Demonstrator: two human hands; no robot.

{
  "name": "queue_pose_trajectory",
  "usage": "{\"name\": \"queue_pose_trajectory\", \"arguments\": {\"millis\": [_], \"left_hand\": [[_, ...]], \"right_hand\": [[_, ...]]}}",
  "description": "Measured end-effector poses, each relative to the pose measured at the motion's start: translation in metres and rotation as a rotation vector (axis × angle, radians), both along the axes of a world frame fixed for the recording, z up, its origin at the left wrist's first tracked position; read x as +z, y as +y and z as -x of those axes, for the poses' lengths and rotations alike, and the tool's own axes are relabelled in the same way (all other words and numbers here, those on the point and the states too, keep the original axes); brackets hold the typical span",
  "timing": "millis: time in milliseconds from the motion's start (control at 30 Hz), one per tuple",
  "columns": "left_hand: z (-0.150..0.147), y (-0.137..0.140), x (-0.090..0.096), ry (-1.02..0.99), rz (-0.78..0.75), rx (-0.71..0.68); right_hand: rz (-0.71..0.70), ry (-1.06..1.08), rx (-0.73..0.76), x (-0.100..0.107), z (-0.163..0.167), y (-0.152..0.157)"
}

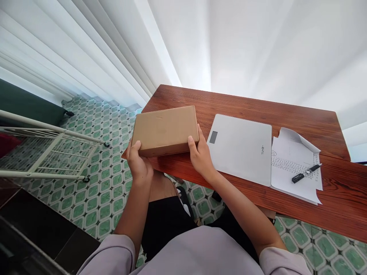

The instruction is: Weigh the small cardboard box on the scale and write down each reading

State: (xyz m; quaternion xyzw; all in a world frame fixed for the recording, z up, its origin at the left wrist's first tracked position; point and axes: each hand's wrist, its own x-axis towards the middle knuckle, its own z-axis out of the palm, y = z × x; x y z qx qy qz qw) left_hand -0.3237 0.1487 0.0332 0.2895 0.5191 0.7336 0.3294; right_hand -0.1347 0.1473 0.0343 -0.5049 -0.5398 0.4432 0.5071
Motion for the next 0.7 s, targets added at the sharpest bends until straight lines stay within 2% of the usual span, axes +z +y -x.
{"name": "queue_pose_trajectory", "arguments": {"millis": [133,267,467,700], "left_hand": [[-0.020,-0.003,0.018,0.035,-0.015,-0.058],[-0.047,-0.001,0.028,0.073,-0.041,-0.168],[-0.098,0.003,0.030,0.094,-0.073,-0.304],[-0.154,0.003,0.021,0.038,-0.063,-0.487]], "right_hand": [[-0.040,0.000,-0.043,0.015,-0.021,-0.005],[-0.088,-0.023,-0.126,0.026,-0.053,-0.014],[-0.091,-0.069,-0.282,0.029,-0.103,-0.036],[-0.024,-0.060,-0.457,0.018,-0.155,-0.057]]}}
